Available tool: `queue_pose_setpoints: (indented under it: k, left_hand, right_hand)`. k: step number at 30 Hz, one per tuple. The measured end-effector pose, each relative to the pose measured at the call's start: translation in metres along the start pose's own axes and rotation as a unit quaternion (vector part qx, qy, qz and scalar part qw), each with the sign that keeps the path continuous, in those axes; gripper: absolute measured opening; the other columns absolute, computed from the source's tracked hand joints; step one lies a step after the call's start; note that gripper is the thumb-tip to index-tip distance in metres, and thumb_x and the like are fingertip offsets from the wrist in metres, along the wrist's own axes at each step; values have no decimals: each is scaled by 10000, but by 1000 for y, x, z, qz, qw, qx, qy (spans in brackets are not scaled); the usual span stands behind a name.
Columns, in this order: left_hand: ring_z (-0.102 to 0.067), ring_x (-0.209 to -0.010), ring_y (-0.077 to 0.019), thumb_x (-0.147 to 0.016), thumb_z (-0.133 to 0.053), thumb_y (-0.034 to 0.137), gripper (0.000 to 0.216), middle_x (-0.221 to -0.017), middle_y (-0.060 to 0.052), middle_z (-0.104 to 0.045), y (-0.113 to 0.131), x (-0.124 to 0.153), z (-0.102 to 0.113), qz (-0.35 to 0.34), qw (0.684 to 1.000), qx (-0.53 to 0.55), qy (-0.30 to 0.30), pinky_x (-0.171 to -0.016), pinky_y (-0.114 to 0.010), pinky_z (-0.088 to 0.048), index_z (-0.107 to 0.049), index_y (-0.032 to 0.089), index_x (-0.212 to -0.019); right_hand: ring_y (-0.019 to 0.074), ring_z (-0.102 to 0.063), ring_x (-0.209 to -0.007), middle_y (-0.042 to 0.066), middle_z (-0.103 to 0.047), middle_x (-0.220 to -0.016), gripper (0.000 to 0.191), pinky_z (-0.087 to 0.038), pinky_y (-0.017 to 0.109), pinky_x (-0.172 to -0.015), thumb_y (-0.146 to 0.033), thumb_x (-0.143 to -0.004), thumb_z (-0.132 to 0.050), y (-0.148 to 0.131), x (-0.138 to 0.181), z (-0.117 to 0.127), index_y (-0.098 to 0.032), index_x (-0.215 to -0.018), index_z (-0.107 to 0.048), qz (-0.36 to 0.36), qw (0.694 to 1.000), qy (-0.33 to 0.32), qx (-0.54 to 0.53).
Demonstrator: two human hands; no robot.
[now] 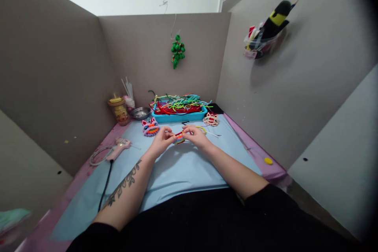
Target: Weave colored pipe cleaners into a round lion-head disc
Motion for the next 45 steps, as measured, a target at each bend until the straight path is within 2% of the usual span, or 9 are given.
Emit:
queue_pose_setpoints:
  k: [5,11,16,19,22,24,28,37,45]
  left_hand:
    - [-539,-590,-98,-686,-686,297,323,-674,35,-593,0,-2,-1,-37,999,-33,-14,-576,-214,-370,-453,194,-885]
    - [-560,-696,-148,-698,-661,268,115,-753,-29,-643,4,-2,-1,-85,988,-126,-12,-668,-257,-422,-658,168,-755]
    - [-550,-609,-119,-680,-700,289,205,-708,-15,-636,2,-3,0,-43,999,-28,-5,-611,-246,-427,-646,147,-817]
    - [-575,-619,-116,-659,-738,293,329,-714,-20,-647,-2,-3,-1,-7,998,58,-6,-619,-241,-443,-617,135,-920]
    - [-618,-691,-135,-636,-767,276,471,-781,-42,-671,-5,-3,0,25,987,158,14,-674,-258,-473,-575,139,-1044]
    - [-635,-781,-146,-612,-785,241,496,-880,-63,-680,-7,-4,1,37,976,212,32,-735,-264,-484,-579,142,-1053]
    - [-642,-856,-157,-614,-779,218,408,-980,-73,-679,-10,-4,-1,69,968,241,27,-793,-267,-489,-630,142,-986]
    - [-664,-764,-180,-632,-776,364,348,-814,-101,-703,-18,1,-7,149,972,177,-34,-724,-276,-487,-672,111,-847]
    - [-633,-691,-141,-615,-782,371,334,-760,-80,-691,-19,2,-10,145,977,158,-7,-688,-256,-470,-672,99,-774]
  right_hand:
    - [224,-550,-1036,68,-618,-1027,166,-329,386,-986,-345,-665,-657,5,-2,-1,-182,-692,-646,15,1000,11,14]
    - [226,-545,-1036,62,-619,-991,159,-328,391,-989,-346,-673,-650,5,-1,-1,-187,-685,-640,12,1000,22,16]
    - [239,-511,-1110,64,-602,-1029,224,-319,396,-1003,-366,-657,-687,3,1,-8,-187,-762,-605,9,998,-10,-62]
    - [214,-558,-1012,50,-578,-1064,444,-412,370,-912,-360,-605,-740,3,4,-15,-220,-981,-551,-12,987,-34,-155]
    - [190,-583,-948,49,-549,-1132,789,-467,333,-829,-342,-574,-769,2,7,-21,-282,-1255,-376,-31,971,-41,-232]
    - [194,-581,-977,58,-537,-1180,890,-474,321,-826,-343,-578,-773,1,9,-25,-292,-1328,-296,-44,967,-46,-246]
    - [206,-577,-997,66,-560,-1186,814,-484,316,-821,-383,-621,-748,2,8,-26,-262,-1324,-356,-56,972,-47,-223]
    - [217,-562,-1026,57,-597,-1142,723,-449,354,-912,-389,-619,-736,-7,3,-9,-216,-1277,-492,-32,991,-37,-125]
    - [235,-547,-1074,65,-580,-1194,696,-425,364,-948,-351,-617,-732,-15,4,-5,-207,-1263,-516,-24,995,-54,-74]
Point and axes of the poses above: each hand's wrist, its own x-axis away from the middle knuckle, its own z-axis out of the back of the hand, y = z × x, the point moved 6 cm from there along -x, towards the middle knuckle
